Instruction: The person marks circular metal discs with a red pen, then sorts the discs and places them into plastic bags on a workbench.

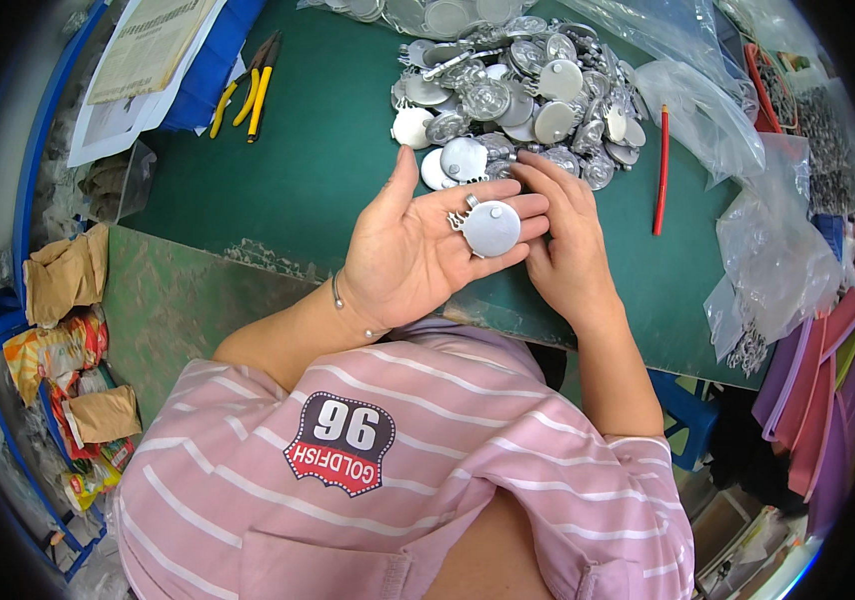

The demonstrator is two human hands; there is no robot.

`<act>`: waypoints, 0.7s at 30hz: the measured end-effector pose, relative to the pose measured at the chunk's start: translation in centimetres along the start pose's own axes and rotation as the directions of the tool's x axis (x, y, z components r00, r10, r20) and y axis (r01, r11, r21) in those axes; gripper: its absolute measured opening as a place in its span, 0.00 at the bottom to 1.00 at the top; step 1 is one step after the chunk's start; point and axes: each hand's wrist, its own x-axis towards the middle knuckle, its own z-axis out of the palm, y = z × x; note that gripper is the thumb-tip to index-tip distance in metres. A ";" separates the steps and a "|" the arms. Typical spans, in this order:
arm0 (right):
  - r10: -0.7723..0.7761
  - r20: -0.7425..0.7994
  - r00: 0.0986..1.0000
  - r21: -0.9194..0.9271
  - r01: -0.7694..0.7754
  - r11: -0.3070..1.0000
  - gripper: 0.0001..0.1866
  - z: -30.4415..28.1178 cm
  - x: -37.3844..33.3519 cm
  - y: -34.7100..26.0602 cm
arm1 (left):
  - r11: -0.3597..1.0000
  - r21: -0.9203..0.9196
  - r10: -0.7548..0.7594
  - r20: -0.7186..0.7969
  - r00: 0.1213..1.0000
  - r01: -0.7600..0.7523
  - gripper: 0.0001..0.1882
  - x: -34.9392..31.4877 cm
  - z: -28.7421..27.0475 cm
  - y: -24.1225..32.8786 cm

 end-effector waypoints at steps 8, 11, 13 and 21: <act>0.053 0.123 0.991 -0.164 -0.032 0.986 0.16 0.0 -1.8 -0.1 | 0.999 0.026 -0.020 -0.027 0.999 0.020 0.39 -0.8 -0.1 0.3; 0.100 0.097 0.990 -0.094 -0.091 0.991 0.12 -0.6 -2.8 -0.3 | 0.973 0.214 0.117 -0.112 0.987 -0.091 0.27 -1.1 -0.7 0.3; 0.078 0.049 0.996 -0.103 -0.072 0.992 0.13 -0.7 -2.7 0.0 | 0.940 0.303 0.216 -0.167 0.962 -0.158 0.13 -1.2 -1.8 1.1; 0.026 -0.007 1.000 -0.208 -0.027 0.978 0.20 1.6 -0.3 -1.3 | 0.838 0.521 0.335 -0.258 0.906 -0.162 0.10 -1.2 -1.9 1.7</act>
